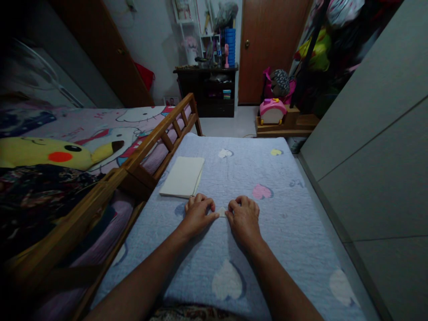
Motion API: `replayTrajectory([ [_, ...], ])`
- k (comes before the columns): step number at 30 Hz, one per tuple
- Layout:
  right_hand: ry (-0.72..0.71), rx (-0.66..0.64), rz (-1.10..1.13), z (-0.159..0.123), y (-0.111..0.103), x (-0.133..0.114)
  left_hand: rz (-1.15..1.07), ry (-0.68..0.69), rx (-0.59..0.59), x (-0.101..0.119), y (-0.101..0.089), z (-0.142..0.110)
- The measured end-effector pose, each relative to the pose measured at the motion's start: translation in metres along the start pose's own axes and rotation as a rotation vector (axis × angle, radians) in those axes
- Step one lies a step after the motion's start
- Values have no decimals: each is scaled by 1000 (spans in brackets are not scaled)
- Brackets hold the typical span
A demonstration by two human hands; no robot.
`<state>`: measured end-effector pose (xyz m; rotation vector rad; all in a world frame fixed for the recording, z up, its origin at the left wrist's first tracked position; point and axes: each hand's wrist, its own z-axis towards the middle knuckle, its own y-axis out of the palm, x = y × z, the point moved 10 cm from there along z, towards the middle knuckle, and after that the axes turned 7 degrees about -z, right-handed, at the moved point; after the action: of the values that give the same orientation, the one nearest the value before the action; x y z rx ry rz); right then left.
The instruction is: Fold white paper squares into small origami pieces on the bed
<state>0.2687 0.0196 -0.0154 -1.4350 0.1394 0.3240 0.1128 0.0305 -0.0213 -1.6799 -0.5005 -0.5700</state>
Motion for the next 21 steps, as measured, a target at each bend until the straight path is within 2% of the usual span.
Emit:
replayTrajectory([
  [8, -42, -59, 45, 0, 4, 4, -5, 18, 3, 0, -1, -1],
  [21, -20, -34, 23, -1, 2, 1, -11, 33, 17, -1, 0, -2],
])
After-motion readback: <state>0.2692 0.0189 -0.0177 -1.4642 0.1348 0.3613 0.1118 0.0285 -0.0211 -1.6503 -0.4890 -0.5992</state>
